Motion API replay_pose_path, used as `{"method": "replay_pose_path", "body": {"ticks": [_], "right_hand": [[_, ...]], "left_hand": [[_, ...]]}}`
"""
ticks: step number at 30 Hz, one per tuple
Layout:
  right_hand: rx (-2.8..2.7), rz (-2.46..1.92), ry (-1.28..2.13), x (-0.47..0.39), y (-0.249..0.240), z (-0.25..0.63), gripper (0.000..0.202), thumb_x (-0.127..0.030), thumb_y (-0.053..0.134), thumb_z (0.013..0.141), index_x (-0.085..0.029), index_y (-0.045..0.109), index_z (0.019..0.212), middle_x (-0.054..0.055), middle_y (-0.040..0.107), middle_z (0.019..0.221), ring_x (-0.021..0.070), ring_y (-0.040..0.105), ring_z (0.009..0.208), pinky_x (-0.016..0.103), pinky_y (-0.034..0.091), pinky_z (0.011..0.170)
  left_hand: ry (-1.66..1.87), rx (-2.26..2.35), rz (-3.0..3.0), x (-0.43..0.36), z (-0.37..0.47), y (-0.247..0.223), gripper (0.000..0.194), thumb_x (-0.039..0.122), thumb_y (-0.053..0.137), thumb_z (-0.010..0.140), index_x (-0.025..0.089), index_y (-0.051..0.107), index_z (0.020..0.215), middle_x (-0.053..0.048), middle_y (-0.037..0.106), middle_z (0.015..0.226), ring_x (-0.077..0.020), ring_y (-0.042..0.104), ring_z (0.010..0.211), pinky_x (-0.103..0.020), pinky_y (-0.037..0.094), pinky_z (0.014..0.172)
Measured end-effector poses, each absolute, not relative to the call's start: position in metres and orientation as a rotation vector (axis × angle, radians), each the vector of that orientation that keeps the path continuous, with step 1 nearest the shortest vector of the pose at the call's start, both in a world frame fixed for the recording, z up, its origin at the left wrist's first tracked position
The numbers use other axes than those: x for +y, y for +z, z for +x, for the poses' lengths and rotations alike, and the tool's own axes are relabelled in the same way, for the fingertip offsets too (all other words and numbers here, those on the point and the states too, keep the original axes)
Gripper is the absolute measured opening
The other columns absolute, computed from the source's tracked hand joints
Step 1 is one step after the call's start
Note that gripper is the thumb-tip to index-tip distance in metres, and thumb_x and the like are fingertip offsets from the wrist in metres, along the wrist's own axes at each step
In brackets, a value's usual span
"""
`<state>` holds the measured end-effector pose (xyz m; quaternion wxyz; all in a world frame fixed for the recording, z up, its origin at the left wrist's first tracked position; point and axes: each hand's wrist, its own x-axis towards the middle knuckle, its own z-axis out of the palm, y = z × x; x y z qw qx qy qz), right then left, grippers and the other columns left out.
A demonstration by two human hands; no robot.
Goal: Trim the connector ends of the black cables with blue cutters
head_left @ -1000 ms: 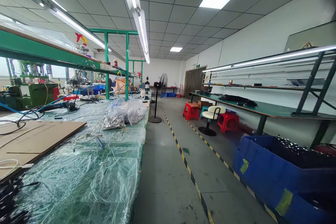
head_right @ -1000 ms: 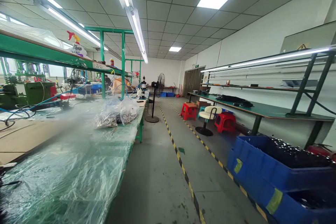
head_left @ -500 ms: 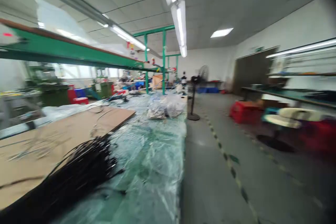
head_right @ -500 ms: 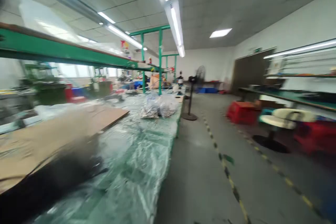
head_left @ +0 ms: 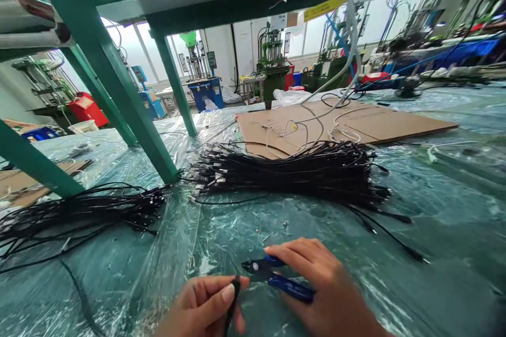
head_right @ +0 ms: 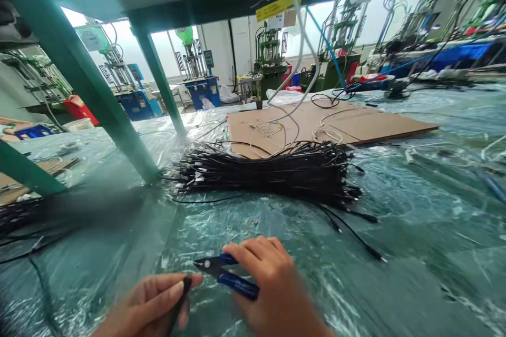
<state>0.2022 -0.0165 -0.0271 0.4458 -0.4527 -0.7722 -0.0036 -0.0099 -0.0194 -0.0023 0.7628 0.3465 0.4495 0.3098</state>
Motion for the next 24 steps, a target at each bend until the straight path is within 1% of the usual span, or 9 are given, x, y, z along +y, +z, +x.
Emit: {"method": "replay_pose_path", "body": {"ticks": [2, 5, 6, 7, 10, 12, 17, 21, 24], "right_hand": [[-1.959, -1.086, 0.0, -0.017, -0.0207, 0.2037, 0.033, -0.014, 0.054, 0.073, -0.028, 0.063, 0.102, -0.003, 0.071, 0.085, 0.0154, 0.065, 0.074, 0.03, 0.052, 0.067], [-2.019, -1.033, -0.003, -0.0167, -0.0167, 0.2045, 0.028, -0.015, 0.056, 0.076, -0.026, 0.063, 0.101, -0.003, 0.071, 0.084, 0.014, 0.065, 0.072, 0.028, 0.051, 0.066], [-2.024, -1.025, -0.009, -0.0164, -0.0168, 0.2046, 0.026, -0.016, 0.057, 0.077, -0.025, 0.063, 0.1, -0.002, 0.071, 0.083, 0.0141, 0.065, 0.071, 0.028, 0.051, 0.066], [-2.03, -1.021, -0.019, -0.0161, -0.0173, 0.2048, 0.024, -0.017, 0.057, 0.078, -0.025, 0.063, 0.1, -0.001, 0.071, 0.083, 0.0144, 0.065, 0.071, 0.028, 0.051, 0.066], [-2.064, -1.004, -0.077, -0.0151, -0.019, 0.2054, 0.021, -0.017, 0.057, 0.081, -0.022, 0.063, 0.1, 0.002, 0.071, 0.083, 0.0148, 0.066, 0.071, 0.028, 0.051, 0.066], [-2.097, -0.986, -0.127, -0.0146, -0.0194, 0.2061, 0.02, -0.018, 0.056, 0.082, -0.021, 0.063, 0.1, 0.002, 0.071, 0.082, 0.0146, 0.066, 0.071, 0.027, 0.051, 0.064], [-2.11, -0.973, -0.183, -0.0143, -0.0195, 0.2071, 0.023, -0.016, 0.054, 0.081, -0.023, 0.063, 0.1, 0.001, 0.071, 0.081, 0.0143, 0.066, 0.07, 0.027, 0.051, 0.063], [-2.116, -0.969, -0.182, -0.0144, -0.0217, 0.2072, 0.024, -0.016, 0.054, 0.08, -0.022, 0.063, 0.101, 0.0, 0.071, 0.082, 0.0142, 0.066, 0.071, 0.027, 0.051, 0.064], [-2.124, -0.973, -0.174, -0.0143, -0.0233, 0.2071, 0.025, -0.015, 0.054, 0.08, -0.022, 0.062, 0.103, 0.0, 0.071, 0.083, 0.014, 0.065, 0.073, 0.027, 0.052, 0.065]], "left_hand": [[0.657, 0.963, 0.759, -0.0194, -0.0081, 0.0033, 0.035, 0.046, 0.078, 0.071, 0.011, 0.076, 0.073, 0.0, 0.06, 0.053, 0.0006, 0.036, 0.036, -0.011, 0.023, 0.037], [0.636, 0.953, 0.793, -0.0196, -0.0098, 0.0065, 0.039, 0.047, 0.074, 0.075, 0.011, 0.07, 0.061, 0.004, 0.051, 0.046, 0.0024, 0.026, 0.029, -0.012, 0.015, 0.031], [0.64, 0.958, 0.799, -0.0195, -0.0109, 0.0063, 0.04, 0.047, 0.074, 0.075, 0.01, 0.069, 0.059, 0.005, 0.049, 0.044, 0.0024, 0.026, 0.029, -0.012, 0.015, 0.031], [0.641, 0.964, 0.797, -0.0194, -0.012, 0.0055, 0.039, 0.047, 0.075, 0.074, 0.01, 0.07, 0.061, 0.005, 0.05, 0.045, 0.0024, 0.027, 0.029, -0.011, 0.015, 0.03], [0.641, 0.982, 0.761, -0.0191, -0.0145, 0.0021, 0.036, 0.047, 0.077, 0.072, 0.01, 0.074, 0.074, 0.0, 0.061, 0.054, 0.0022, 0.029, 0.028, -0.012, 0.017, 0.029], [0.637, 0.991, 0.749, -0.0189, -0.0156, 0.0004, 0.037, 0.046, 0.077, 0.072, 0.011, 0.074, 0.08, -0.002, 0.066, 0.059, 0.0015, 0.033, 0.029, -0.012, 0.02, 0.029], [0.617, 0.995, 0.767, -0.0188, -0.0165, 0.0004, 0.036, 0.047, 0.073, 0.075, 0.01, 0.074, 0.076, -0.004, 0.069, 0.062, 0.0002, 0.04, 0.031, -0.012, 0.025, 0.031], [0.603, 0.985, 0.779, -0.0197, -0.0169, 0.0005, 0.037, 0.047, 0.073, 0.075, 0.01, 0.074, 0.073, -0.004, 0.069, 0.062, -0.0001, 0.04, 0.031, -0.012, 0.026, 0.031], [0.603, 0.98, 0.771, -0.0201, -0.0171, 0.0004, 0.036, 0.046, 0.073, 0.075, 0.011, 0.074, 0.076, -0.004, 0.069, 0.062, -0.0001, 0.04, 0.03, -0.012, 0.026, 0.031]]}}
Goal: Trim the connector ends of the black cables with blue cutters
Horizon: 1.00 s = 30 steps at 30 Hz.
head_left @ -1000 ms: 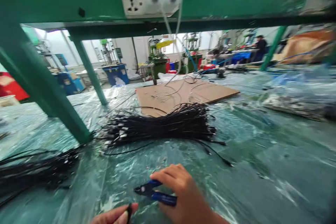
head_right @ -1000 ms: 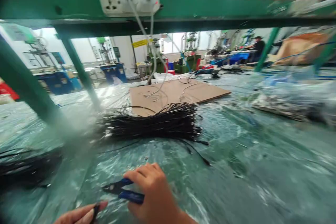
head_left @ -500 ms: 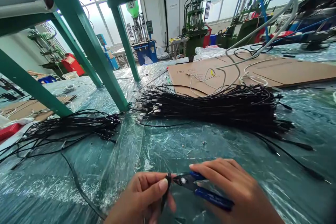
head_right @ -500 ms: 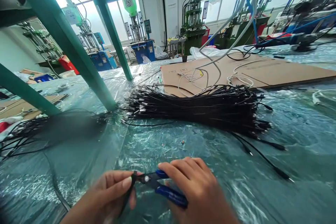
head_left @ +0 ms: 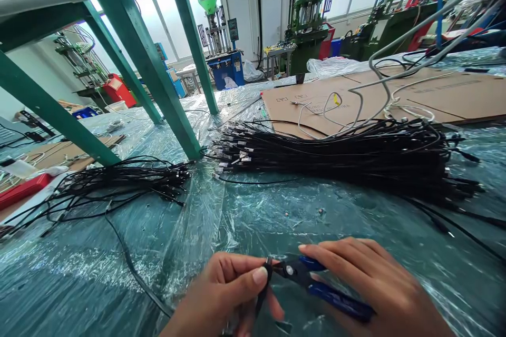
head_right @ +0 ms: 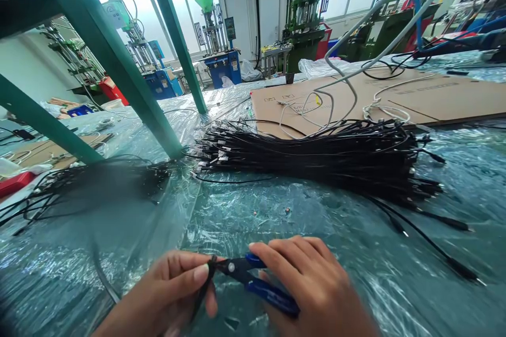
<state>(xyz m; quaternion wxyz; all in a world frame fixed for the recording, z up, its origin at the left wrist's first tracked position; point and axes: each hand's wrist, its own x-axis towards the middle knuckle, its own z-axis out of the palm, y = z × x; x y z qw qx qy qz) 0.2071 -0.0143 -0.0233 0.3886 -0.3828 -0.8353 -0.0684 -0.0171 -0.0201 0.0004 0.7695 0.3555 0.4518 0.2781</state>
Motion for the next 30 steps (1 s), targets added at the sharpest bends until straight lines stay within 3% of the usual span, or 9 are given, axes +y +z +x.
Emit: {"method": "replay_pose_path", "body": {"ticks": [8, 18, 22, 30], "right_hand": [[-2.115, -0.983, -0.151, -0.0157, -0.0232, 0.2073, 0.026, -0.015, 0.053, 0.082, -0.023, 0.064, 0.104, 0.0, 0.071, 0.083, 0.014, 0.067, 0.073, 0.027, 0.053, 0.065], [-2.134, -0.973, -0.126, -0.017, -0.0292, 0.2096, 0.025, -0.015, 0.053, 0.084, -0.023, 0.062, 0.105, 0.0, 0.071, 0.084, 0.0128, 0.065, 0.074, 0.025, 0.053, 0.065], [-2.139, -0.982, -0.11, -0.0167, -0.0304, 0.2102, 0.025, -0.016, 0.053, 0.084, -0.023, 0.061, 0.106, -0.001, 0.07, 0.084, 0.0122, 0.066, 0.073, 0.024, 0.053, 0.064], [-2.089, -0.986, -0.192, -0.0153, -0.0233, 0.2069, 0.02, -0.02, 0.05, 0.086, -0.024, 0.061, 0.102, -0.002, 0.07, 0.081, 0.0115, 0.066, 0.072, 0.023, 0.053, 0.065]], "left_hand": [[0.6, 0.961, 0.771, -0.0204, -0.0165, 0.0041, 0.033, 0.042, 0.068, 0.081, 0.01, 0.075, 0.075, -0.004, 0.069, 0.063, 0.0007, 0.039, 0.031, -0.012, 0.025, 0.032], [0.591, 0.94, 0.799, -0.0209, -0.0198, 0.0009, 0.029, 0.036, 0.062, 0.088, 0.012, 0.076, 0.095, -0.006, 0.072, 0.07, 0.0001, 0.042, 0.033, -0.011, 0.026, 0.033], [0.586, 0.927, 0.786, -0.0216, -0.0196, 0.0017, 0.028, 0.036, 0.061, 0.089, 0.013, 0.076, 0.092, -0.006, 0.072, 0.071, 0.001, 0.042, 0.033, -0.01, 0.027, 0.033], [0.616, 0.945, 0.746, -0.0209, -0.0184, 0.0009, 0.037, 0.044, 0.073, 0.077, 0.012, 0.075, 0.096, -0.004, 0.071, 0.066, 0.0004, 0.043, 0.032, -0.01, 0.028, 0.032]]}}
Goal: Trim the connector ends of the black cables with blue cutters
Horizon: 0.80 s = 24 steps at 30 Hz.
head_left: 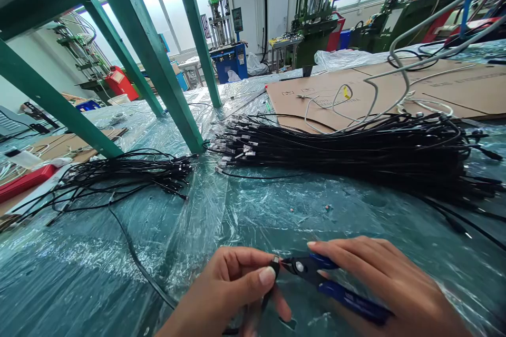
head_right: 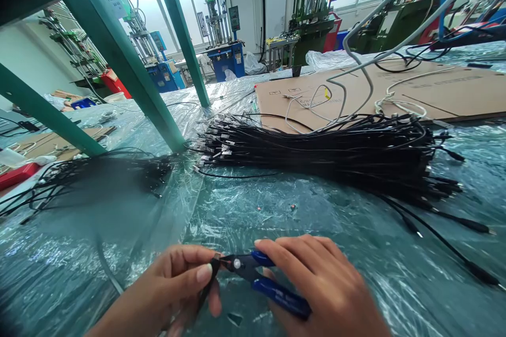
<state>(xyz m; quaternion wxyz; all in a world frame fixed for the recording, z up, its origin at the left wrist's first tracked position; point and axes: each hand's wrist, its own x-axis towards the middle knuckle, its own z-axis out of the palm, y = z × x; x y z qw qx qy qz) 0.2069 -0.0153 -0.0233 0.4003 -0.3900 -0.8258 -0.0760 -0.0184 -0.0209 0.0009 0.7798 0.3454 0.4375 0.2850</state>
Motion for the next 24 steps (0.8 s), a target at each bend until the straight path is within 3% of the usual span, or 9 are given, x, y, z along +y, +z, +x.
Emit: {"method": "replay_pose_path", "body": {"ticks": [15, 24], "right_hand": [[-2.098, -0.959, -0.153, -0.0146, -0.0247, 0.2063, 0.02, -0.018, 0.053, 0.084, -0.023, 0.064, 0.101, -0.002, 0.07, 0.082, 0.0119, 0.065, 0.073, 0.024, 0.051, 0.066], [-2.121, -0.95, -0.151, -0.0146, -0.0266, 0.2075, 0.022, -0.016, 0.051, 0.084, -0.023, 0.063, 0.101, -0.002, 0.07, 0.081, 0.0119, 0.064, 0.07, 0.025, 0.05, 0.065]], "left_hand": [[0.595, 0.924, 0.827, -0.0237, -0.0205, 0.0012, 0.03, 0.042, 0.069, 0.082, 0.014, 0.078, 0.09, -0.005, 0.07, 0.069, 0.0006, 0.044, 0.035, -0.009, 0.031, 0.036], [0.591, 0.925, 0.83, -0.0212, -0.0209, -0.0016, 0.034, 0.043, 0.068, 0.083, 0.015, 0.076, 0.099, -0.005, 0.07, 0.07, 0.0004, 0.044, 0.036, -0.01, 0.029, 0.035]]}}
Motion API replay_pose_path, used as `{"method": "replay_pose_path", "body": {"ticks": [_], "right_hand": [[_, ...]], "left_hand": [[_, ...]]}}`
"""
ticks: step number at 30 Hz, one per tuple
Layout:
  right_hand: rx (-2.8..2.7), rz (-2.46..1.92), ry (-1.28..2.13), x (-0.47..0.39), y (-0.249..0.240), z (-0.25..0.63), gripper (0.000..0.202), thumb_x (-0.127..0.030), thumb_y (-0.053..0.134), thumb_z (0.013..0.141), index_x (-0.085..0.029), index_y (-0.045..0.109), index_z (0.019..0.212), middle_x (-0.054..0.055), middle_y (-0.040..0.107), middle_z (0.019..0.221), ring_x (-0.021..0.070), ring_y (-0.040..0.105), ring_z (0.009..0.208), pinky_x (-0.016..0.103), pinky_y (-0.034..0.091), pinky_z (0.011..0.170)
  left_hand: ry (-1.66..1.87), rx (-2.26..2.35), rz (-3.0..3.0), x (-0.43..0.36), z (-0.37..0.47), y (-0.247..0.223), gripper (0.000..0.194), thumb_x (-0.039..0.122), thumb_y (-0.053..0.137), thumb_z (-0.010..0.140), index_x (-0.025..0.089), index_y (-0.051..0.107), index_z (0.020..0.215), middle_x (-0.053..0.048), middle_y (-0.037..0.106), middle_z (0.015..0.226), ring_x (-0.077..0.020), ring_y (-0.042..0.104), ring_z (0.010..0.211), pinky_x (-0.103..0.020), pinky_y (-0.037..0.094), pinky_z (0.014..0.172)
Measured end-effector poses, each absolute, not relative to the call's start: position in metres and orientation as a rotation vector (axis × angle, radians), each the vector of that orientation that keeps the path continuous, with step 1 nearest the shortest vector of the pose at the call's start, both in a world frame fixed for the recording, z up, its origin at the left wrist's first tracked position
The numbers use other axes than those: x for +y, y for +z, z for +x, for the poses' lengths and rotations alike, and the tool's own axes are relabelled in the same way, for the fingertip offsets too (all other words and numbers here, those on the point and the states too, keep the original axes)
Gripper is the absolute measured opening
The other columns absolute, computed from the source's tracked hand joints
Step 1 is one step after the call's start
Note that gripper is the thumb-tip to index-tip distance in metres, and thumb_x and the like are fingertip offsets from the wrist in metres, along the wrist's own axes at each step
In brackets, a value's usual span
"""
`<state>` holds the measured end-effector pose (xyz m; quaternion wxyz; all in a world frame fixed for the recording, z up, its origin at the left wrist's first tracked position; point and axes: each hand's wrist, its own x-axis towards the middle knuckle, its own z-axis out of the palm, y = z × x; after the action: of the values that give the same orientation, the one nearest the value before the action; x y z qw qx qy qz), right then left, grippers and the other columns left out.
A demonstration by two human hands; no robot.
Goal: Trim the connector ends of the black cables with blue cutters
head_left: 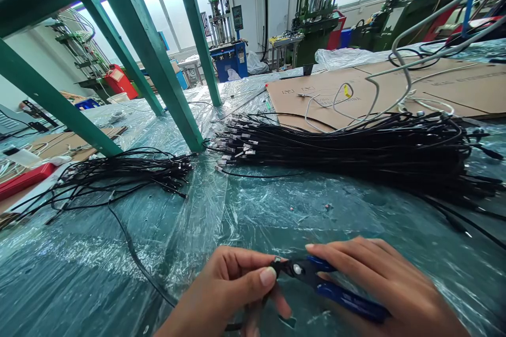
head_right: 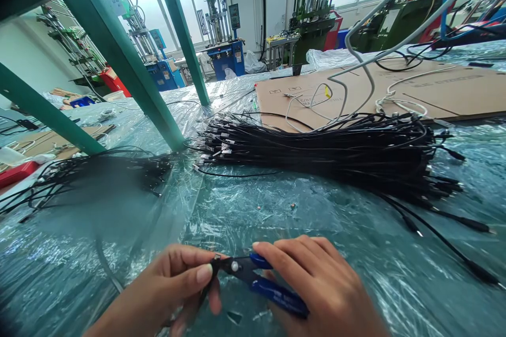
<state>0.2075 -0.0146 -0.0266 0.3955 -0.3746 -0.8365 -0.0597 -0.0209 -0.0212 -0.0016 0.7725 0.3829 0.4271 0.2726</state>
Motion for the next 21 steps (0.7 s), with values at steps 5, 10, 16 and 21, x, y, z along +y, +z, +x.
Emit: {"method": "replay_pose_path", "body": {"ticks": [5, 10, 16, 21], "right_hand": [[-2.108, -0.946, -0.168, -0.0146, -0.0256, 0.2077, 0.018, -0.02, 0.051, 0.088, -0.022, 0.064, 0.1, -0.003, 0.069, 0.079, 0.0095, 0.064, 0.069, 0.022, 0.049, 0.065], [-2.049, -0.961, -0.19, -0.0133, -0.0196, 0.2065, 0.016, -0.022, 0.051, 0.088, -0.022, 0.065, 0.097, -0.003, 0.069, 0.077, 0.0077, 0.065, 0.069, 0.019, 0.049, 0.063], [-2.064, -0.954, -0.189, -0.0129, -0.0184, 0.2036, 0.02, -0.017, 0.05, 0.085, -0.023, 0.064, 0.097, -0.003, 0.069, 0.078, 0.0101, 0.065, 0.069, 0.023, 0.05, 0.063], [-2.09, -0.951, -0.167, -0.0144, -0.0218, 0.2039, 0.022, -0.015, 0.05, 0.084, -0.023, 0.064, 0.099, -0.003, 0.069, 0.08, 0.01, 0.064, 0.072, 0.023, 0.05, 0.065]], "left_hand": [[0.578, 0.932, 0.811, -0.0208, -0.0198, 0.0, 0.031, 0.042, 0.067, 0.083, 0.013, 0.077, 0.089, -0.005, 0.07, 0.068, 0.0009, 0.044, 0.035, -0.009, 0.029, 0.035], [0.594, 0.943, 0.764, -0.021, -0.02, 0.0013, 0.031, 0.043, 0.071, 0.08, 0.015, 0.077, 0.092, -0.004, 0.071, 0.068, 0.0003, 0.044, 0.033, -0.01, 0.028, 0.032], [0.579, 0.933, 0.789, -0.0217, -0.021, -0.0002, 0.035, 0.044, 0.071, 0.08, 0.014, 0.076, 0.098, -0.005, 0.071, 0.07, 0.0002, 0.045, 0.035, -0.01, 0.029, 0.034], [0.577, 0.936, 0.779, -0.0219, -0.0205, 0.0, 0.035, 0.045, 0.072, 0.078, 0.014, 0.077, 0.095, -0.004, 0.07, 0.069, 0.0004, 0.044, 0.035, -0.01, 0.03, 0.034]]}}
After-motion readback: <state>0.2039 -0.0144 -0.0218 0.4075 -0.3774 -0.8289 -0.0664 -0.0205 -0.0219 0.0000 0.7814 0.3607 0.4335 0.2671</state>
